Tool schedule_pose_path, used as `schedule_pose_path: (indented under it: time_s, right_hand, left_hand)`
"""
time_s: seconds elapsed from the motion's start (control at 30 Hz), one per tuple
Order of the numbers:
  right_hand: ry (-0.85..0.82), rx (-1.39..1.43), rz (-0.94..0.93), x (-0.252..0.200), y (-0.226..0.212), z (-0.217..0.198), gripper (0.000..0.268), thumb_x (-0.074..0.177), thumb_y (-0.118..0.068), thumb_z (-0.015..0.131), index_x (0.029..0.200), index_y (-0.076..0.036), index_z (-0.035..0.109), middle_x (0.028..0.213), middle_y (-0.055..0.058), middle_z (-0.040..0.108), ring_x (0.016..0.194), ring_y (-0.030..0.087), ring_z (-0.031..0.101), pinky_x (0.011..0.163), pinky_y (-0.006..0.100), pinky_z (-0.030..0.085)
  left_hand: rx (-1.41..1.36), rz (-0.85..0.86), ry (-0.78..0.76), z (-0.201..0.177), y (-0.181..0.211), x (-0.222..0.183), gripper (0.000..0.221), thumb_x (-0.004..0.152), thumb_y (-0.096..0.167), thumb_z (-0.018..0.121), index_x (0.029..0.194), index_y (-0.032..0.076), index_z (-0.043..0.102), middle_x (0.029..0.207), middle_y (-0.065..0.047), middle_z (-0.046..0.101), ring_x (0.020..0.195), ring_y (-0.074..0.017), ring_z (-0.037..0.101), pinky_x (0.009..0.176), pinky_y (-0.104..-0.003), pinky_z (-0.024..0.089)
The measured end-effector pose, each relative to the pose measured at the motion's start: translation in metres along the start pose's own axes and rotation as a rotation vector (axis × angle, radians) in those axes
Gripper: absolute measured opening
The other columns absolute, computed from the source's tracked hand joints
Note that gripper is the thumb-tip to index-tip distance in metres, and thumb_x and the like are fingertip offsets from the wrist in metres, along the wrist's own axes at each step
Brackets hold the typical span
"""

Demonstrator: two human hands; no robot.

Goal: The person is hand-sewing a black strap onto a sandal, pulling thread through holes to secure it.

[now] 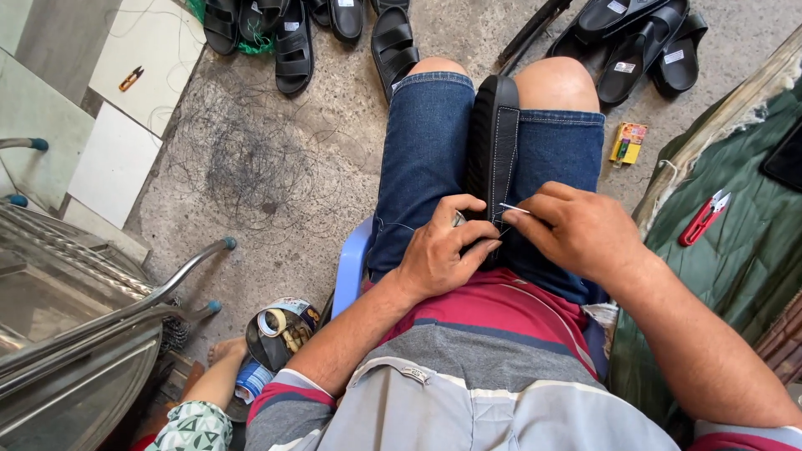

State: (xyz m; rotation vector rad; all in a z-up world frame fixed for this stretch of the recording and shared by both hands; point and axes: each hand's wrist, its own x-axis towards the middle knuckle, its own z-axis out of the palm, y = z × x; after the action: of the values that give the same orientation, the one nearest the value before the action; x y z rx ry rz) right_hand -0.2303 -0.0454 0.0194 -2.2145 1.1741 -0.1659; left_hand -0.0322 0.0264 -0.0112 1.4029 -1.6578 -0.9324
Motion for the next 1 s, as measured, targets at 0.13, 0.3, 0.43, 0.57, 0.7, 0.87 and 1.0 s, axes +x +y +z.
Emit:
schedule_pose_path:
  time_s: [0.13,0.3,0.43,0.57,0.7,0.87,1.0]
  right_hand:
    - [-0.132,-0.043,0.075,-0.001,0.008,0.019,0.02,0.079,-0.036,0.059,0.085,-0.018,0.064,0.075,0.002,0.059,0.073,0.027,0.063,0.061,0.038,0.051]
    - [0.026,0.852,0.37,-0.005,0.006,-0.005,0.01,0.077,-0.018,0.063,0.084,-0.011,0.066,0.056,0.004,0.053,0.05,0.014,0.05,0.047,0.025,0.038]
    - [0.763,1.443,0.487,-0.001,0.031,-0.059,0.012,0.091,-0.036,0.06,0.084,-0.027,0.056,0.065,-0.012,0.048,0.05,0.001,0.039,0.048,0.011,0.03]
    - [0.942,0.4,0.0,-0.008,0.051,-0.037,0.02,0.111,0.009,0.046,0.131,0.013,0.047,0.093,0.029,0.054,0.058,0.025,0.048,0.048,0.029,0.036]
    - [0.261,-0.171,-0.229,-0.007,0.007,-0.02,0.031,0.079,-0.011,0.064,0.11,-0.013,0.064,0.114,0.005,0.058,0.103,0.023,0.059,0.082,0.033,0.05]
    - [0.162,-0.092,-0.229,0.002,0.009,0.01,0.014,0.082,-0.022,0.062,0.093,-0.015,0.064,0.087,0.003,0.064,0.081,0.021,0.063,0.07,0.032,0.051]
    - [0.267,0.027,-0.185,0.011,0.007,0.019,0.013,0.08,-0.019,0.065,0.093,-0.016,0.064,0.068,0.005,0.059,0.07,0.025,0.061,0.062,0.036,0.049]
  left_hand:
    - [0.039,0.028,-0.021,0.003,-0.01,-0.002,0.012,0.08,0.022,0.066,0.092,0.025,0.064,0.118,-0.001,0.048,0.099,-0.0315,0.06,0.078,-0.041,0.052]
    - [0.021,0.012,-0.022,-0.002,-0.005,0.0,0.012,0.082,0.023,0.066,0.093,0.027,0.064,0.118,0.0,0.049,0.096,-0.0306,0.061,0.076,-0.039,0.053]
    - [0.015,0.006,-0.061,-0.011,0.004,0.004,0.012,0.082,0.023,0.065,0.093,0.026,0.063,0.121,-0.002,0.05,0.094,-0.033,0.061,0.073,-0.043,0.053]
    - [-0.051,-0.015,-0.107,-0.029,0.003,0.008,0.023,0.083,0.016,0.06,0.104,0.025,0.059,0.118,-0.005,0.052,0.075,-0.0279,0.066,0.062,-0.042,0.054]
    - [0.114,-0.031,-0.201,-0.039,-0.003,0.013,0.031,0.088,0.02,0.052,0.119,0.019,0.05,0.097,-0.006,0.06,0.082,-0.0283,0.065,0.066,-0.039,0.054]
    - [0.246,-0.041,-0.334,-0.05,0.006,0.018,0.026,0.092,0.022,0.045,0.112,0.01,0.056,0.083,-0.015,0.062,0.074,-0.0356,0.064,0.061,-0.045,0.052]
    - [0.211,-0.033,-0.369,-0.053,0.004,0.015,0.022,0.093,0.026,0.045,0.104,0.014,0.06,0.096,-0.011,0.059,0.082,-0.034,0.063,0.067,-0.041,0.052]
